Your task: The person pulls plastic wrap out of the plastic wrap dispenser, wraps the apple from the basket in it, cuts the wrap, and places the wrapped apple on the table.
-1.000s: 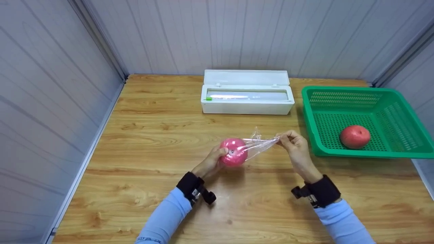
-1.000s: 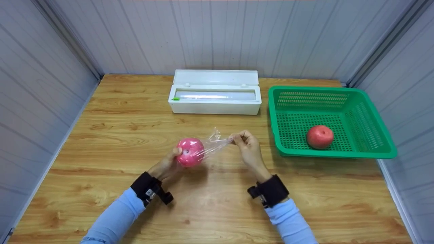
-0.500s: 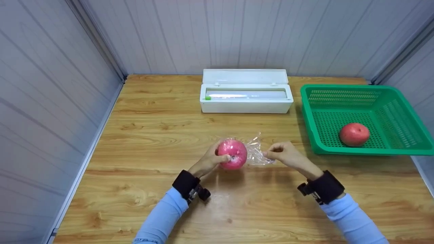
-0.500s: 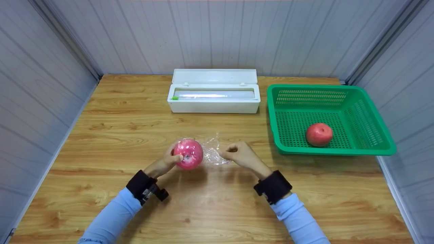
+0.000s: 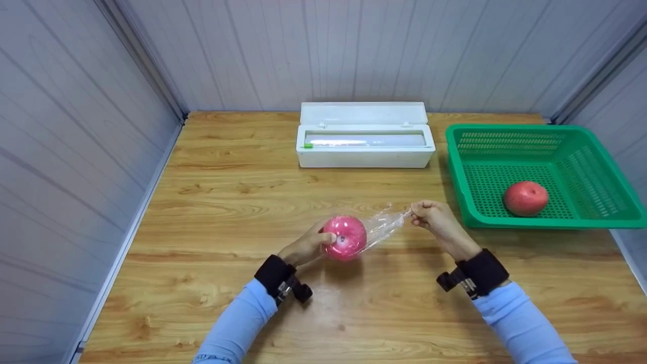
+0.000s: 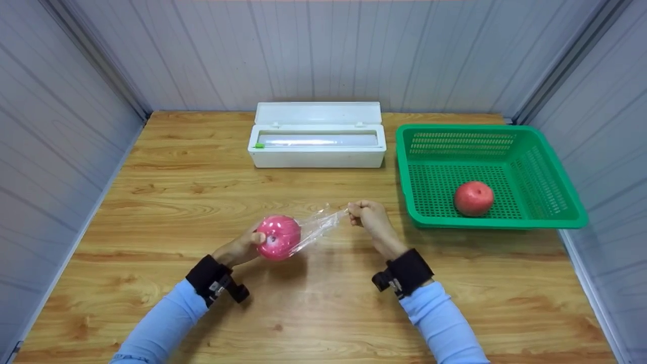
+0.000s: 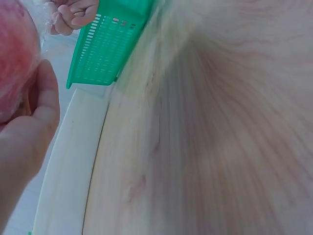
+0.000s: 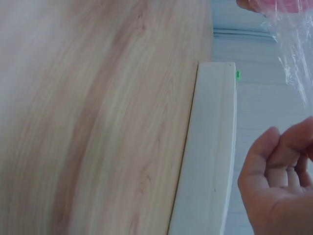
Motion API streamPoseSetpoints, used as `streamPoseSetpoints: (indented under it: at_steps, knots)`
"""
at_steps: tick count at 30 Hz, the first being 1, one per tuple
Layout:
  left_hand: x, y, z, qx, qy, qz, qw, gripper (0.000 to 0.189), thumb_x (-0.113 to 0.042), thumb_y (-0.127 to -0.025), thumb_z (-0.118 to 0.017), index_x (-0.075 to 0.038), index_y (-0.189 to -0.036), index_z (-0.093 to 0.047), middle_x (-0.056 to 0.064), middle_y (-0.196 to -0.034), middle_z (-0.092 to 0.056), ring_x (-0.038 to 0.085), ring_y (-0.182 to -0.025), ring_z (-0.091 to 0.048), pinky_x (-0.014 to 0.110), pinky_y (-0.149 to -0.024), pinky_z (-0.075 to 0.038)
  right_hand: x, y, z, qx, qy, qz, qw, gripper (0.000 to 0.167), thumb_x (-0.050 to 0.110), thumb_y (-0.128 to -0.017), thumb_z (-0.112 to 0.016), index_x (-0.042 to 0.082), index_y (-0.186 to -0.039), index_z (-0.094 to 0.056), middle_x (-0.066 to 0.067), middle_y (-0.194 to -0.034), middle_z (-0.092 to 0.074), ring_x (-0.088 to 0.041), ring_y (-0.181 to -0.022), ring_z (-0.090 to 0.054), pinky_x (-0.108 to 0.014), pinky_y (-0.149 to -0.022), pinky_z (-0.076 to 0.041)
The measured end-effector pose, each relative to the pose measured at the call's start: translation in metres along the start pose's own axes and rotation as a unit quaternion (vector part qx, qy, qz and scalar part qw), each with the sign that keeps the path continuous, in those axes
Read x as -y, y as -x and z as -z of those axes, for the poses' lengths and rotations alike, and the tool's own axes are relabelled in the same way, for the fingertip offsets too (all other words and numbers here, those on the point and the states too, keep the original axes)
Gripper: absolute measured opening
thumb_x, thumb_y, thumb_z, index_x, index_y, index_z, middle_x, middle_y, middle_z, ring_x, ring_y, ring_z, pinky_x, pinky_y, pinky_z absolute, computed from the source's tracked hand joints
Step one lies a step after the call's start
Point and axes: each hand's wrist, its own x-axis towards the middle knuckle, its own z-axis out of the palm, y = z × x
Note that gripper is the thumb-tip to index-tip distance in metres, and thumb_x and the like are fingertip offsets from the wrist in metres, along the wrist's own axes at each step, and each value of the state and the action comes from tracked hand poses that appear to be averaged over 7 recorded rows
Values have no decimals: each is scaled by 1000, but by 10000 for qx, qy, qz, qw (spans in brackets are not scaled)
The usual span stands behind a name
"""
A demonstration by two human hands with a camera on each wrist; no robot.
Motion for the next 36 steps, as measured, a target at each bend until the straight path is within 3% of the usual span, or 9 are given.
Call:
streamPoseSetpoints:
  at_steps: [3, 6, 11, 16, 20, 22, 28, 32, 36]
  knots:
    - [0, 0, 0, -125, 60, 51, 9999, 91, -35, -70, -65, 4, -139, -22, 10, -121, -51, 15, -104, -55, 33, -94, -47, -1, -3, -4, -167, -368, 54, 9992, 17, 12, -94, -49, 9, -80, -58, 4, -72, -57, -6, -67, -54, -17, -69, -50]
    - [-3, 1, -3, -564, -45, 70, 9984, 92, -32, -71, -62, 1, -143, -15, 19, -130, -43, 18, -109, -51, 35, -98, -44, -1, -1, -8, -199, -411, 213, 9987, 21, 25, -94, -50, 5, -90, -55, 2, -77, -59, -8, -71, -58, -21, -73, -53]
    - [-4, 2, -7, -1239, -268, 180, 9918, 88, -23, -73, -57, -3, -145, -10, 26, -139, -30, 29, -119, -45, 40, -101, -41, -7, 6, -19, -249, 497, 352, 9978, 44, 39, -85, -61, -2, -102, -54, -3, -89, -62, -12, -79, -61, -28, -79, -54]
    - [-3, -1, -9, -1337, -418, 234, 9899, 83, -22, -74, -59, 1, -142, -17, 26, -138, -33, 31, -121, -43, 40, -102, -39, -12, 2, -31, -685, 1095, 724, 9890, 26, 20, -84, -66, -3, -95, -61, 1, -83, -63, -10, -77, -61, -27, -79, -54]
    - [4, -2, -4, -1380, -528, 90, 9890, 93, -31, -73, -60, 1, -144, -9, 28, -140, -29, 35, -124, -39, 43, -105, -36, -13, 3, -27, -589, 204, 736, 9953, 4, 6, -86, -60, 4, -84, -62, 3, -80, -62, -8, -77, -60, -23, -81, -52]
    - [14, -4, 4, -1302, -434, -175, 9904, 94, -36, -75, -61, -2, -146, -8, 25, -140, -32, 33, -123, -42, 42, -103, -39, -13, 4, -24, -336, -642, 586, 9957, 15, 0, -87, -55, 8, -75, -61, 3, -79, -61, -8, -77, -60, -23, -83, -51]
    - [20, -7, 4, -1251, 485, -573, 9893, 90, -38, -71, -61, 1, -141, -20, 14, -127, -47, 18, -107, -54, 33, -95, -45, -16, 8, -20, 229, -2317, 202, 9723, 32, -5, -91, -43, 10, -67, -57, 1, -76, -60, -10, -75, -60, -23, -82, -51]
    - [10, -6, 0, -1218, 638, -449, 9895, 84, -31, -72, -56, 1, -141, -20, 16, -129, -44, 18, -109, -52, 35, -98, -43, -17, 8, -15, 514, -2214, 268, 9734, 25, -2, -91, -47, 10, -71, -57, 0, -78, -61, -11, -77, -61, -25, -85, -51]
    - [3, -2, 0, -1152, 173, -1, 9932, 90, -39, -73, -59, -4, -144, -17, 23, -138, -35, 27, -119, -46, 41, -103, -38, -14, 6, -10, 647, -1246, 640, 9880, 5, 8, -90, -53, 8, -87, -57, -1, -87, -63, -13, -84, -62, -29, -86, -51]
